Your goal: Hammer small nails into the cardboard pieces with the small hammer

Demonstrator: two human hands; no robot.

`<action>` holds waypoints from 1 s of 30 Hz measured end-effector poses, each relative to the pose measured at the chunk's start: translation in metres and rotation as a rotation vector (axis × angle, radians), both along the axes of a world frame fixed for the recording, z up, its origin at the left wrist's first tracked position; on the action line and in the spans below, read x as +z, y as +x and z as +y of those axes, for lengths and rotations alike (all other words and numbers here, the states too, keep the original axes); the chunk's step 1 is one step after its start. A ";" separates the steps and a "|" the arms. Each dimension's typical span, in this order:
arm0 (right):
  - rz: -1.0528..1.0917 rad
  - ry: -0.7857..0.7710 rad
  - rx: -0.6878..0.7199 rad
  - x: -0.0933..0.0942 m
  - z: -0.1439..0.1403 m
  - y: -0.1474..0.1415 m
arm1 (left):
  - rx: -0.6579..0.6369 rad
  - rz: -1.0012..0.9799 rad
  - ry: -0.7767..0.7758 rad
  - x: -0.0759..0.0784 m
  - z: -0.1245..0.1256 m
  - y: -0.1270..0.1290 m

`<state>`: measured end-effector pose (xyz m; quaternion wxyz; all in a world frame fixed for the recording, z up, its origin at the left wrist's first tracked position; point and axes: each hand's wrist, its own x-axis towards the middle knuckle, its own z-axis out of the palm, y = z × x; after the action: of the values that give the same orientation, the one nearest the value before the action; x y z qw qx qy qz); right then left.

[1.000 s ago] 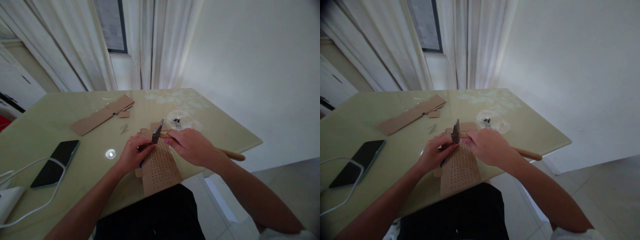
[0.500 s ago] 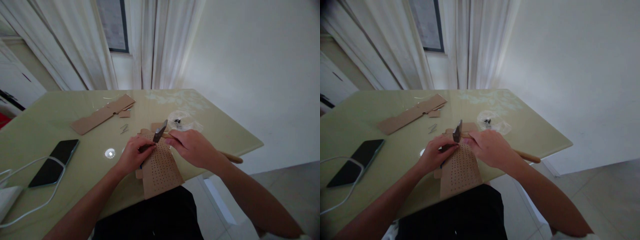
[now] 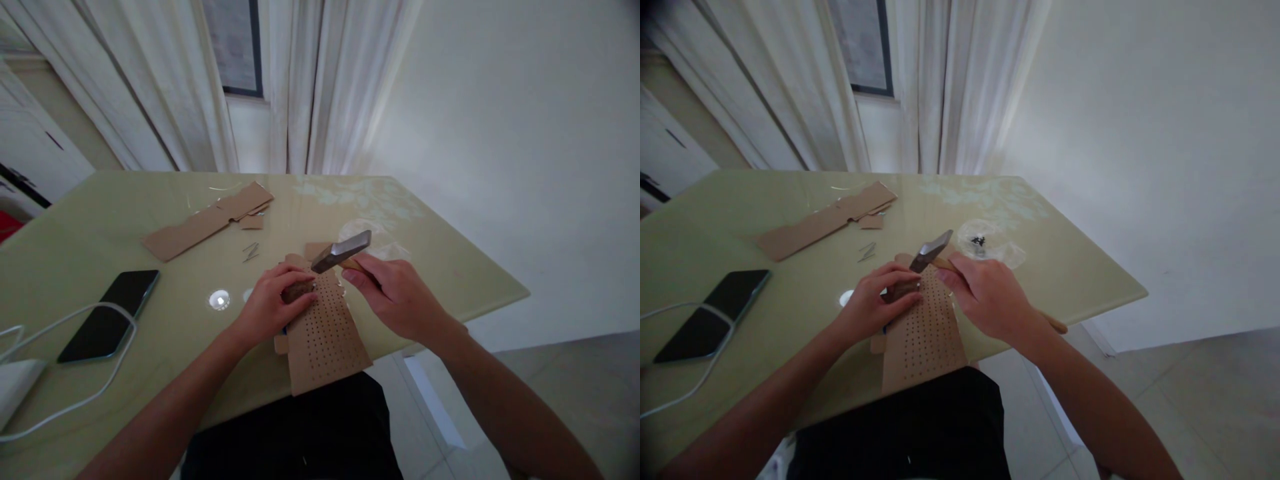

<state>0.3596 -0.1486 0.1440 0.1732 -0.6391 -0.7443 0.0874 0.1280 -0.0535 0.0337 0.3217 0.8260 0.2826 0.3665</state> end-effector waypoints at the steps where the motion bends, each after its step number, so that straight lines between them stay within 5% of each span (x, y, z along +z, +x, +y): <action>1: 0.000 -0.013 0.001 -0.001 0.000 0.000 | -0.005 0.009 -0.013 0.001 0.000 0.000; 7: -0.200 -0.127 0.031 -0.021 0.001 -0.003 | -0.023 0.019 0.008 0.003 -0.001 -0.001; 18: -0.146 -0.134 0.037 -0.025 0.005 -0.002 | -0.013 0.028 -0.022 0.002 -0.001 -0.001; 26: 0.535 0.398 -0.142 -0.022 0.031 0.018 | 0.057 -0.040 0.023 0.004 -0.002 -0.004; 30: 0.924 0.577 -0.143 -0.038 0.068 0.020 | 0.282 -0.065 0.064 0.000 0.021 -0.017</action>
<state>0.3795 -0.0805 0.1064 0.6557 -0.5099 -0.5391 0.1394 0.1112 -0.0325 0.0339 0.2495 0.7756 0.3737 0.4433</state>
